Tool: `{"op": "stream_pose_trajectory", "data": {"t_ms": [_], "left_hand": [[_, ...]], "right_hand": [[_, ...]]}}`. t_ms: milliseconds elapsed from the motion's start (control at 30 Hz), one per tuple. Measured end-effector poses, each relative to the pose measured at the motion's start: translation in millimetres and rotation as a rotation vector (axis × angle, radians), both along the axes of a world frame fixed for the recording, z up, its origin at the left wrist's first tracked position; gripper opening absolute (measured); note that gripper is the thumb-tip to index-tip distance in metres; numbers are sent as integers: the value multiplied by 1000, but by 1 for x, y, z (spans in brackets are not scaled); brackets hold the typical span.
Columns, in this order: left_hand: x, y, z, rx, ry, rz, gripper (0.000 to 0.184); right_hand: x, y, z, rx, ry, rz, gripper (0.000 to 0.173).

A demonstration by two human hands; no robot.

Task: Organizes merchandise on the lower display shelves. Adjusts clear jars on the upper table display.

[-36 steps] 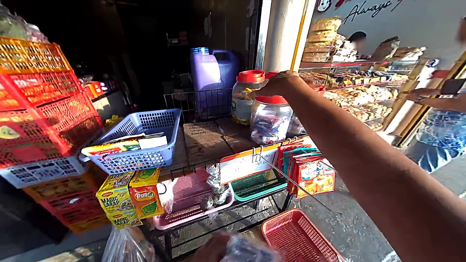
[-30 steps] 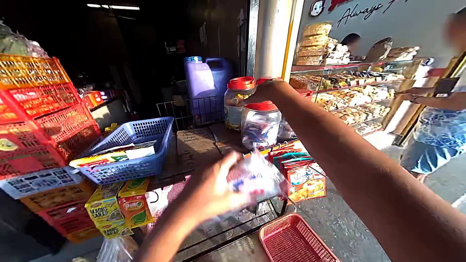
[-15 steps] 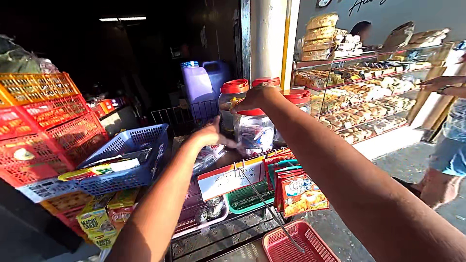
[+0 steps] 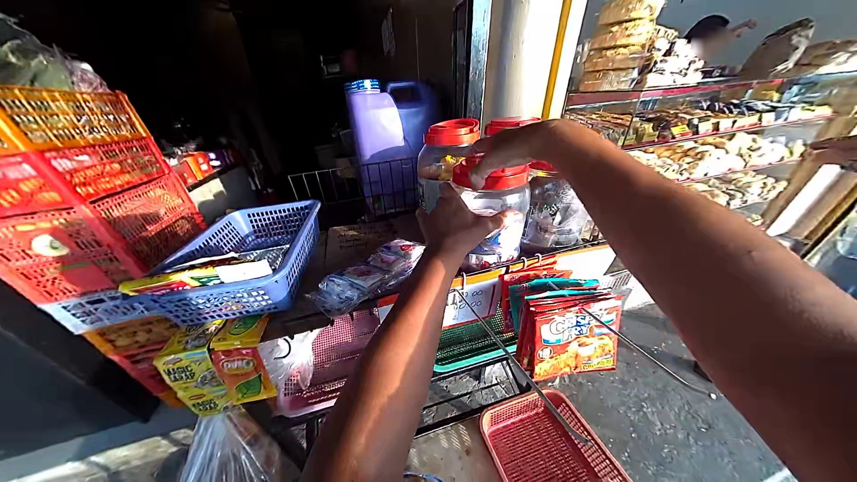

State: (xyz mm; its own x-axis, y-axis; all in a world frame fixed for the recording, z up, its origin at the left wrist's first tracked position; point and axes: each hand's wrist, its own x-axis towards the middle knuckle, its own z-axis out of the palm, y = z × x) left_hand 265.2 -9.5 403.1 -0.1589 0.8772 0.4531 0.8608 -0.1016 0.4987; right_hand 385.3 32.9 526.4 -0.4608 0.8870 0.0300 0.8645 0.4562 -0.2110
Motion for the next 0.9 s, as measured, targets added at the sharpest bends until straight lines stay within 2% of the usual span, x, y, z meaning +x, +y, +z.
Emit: {"op": "stream_pose_trajectory", "data": {"t_ms": [33, 100, 133, 167, 200, 233, 300, 333, 433, 533, 633, 733, 767, 800, 867, 900], "left_hand": [[1, 0, 0, -2, 6, 6, 118], [2, 0, 1, -21, 24, 21, 119], [2, -1, 1, -29, 30, 29, 118], [3, 0, 0, -32, 38, 43, 117], [4, 1, 0, -37, 40, 55, 118], [4, 2, -2, -40, 43, 66, 119], [6, 4, -2, -71, 77, 92, 123], [7, 4, -2, -90, 86, 98, 126], [10, 3, -2, -101, 72, 105, 127], [11, 1, 1, -130, 87, 128, 124], [10, -2, 1, -141, 99, 113, 126], [10, -1, 0, -114, 68, 88, 128], [10, 0, -1, -112, 64, 87, 128], [10, 0, -2, -115, 63, 87, 128], [10, 0, -2, -122, 67, 92, 128], [9, -1, -2, -129, 69, 89, 129]], "right_hand": [[2, -4, 4, -92, 36, 55, 60], [8, -13, 13, -229, 71, 152, 74], [14, -9, 16, -235, 81, 195, 71], [16, -11, 20, -208, 118, 190, 60], [12, -18, 24, -142, 156, 121, 48], [4, -25, 28, -53, 141, -6, 51], [-11, -19, 26, 196, 24, -259, 88], [-18, -18, 21, 277, -32, -347, 97], [-38, -21, 7, 299, -173, -476, 103], [-35, -18, 6, 171, -115, -412, 87], [-29, -21, 20, -90, -66, -176, 40], [-25, -7, 28, -122, -197, 33, 38], [-26, -1, 26, -73, -196, 37, 29], [-32, -7, 23, -5, -186, -52, 38], [-43, -20, 15, 179, -179, -333, 79], [-50, -23, 9, 243, -192, -421, 90]]}}
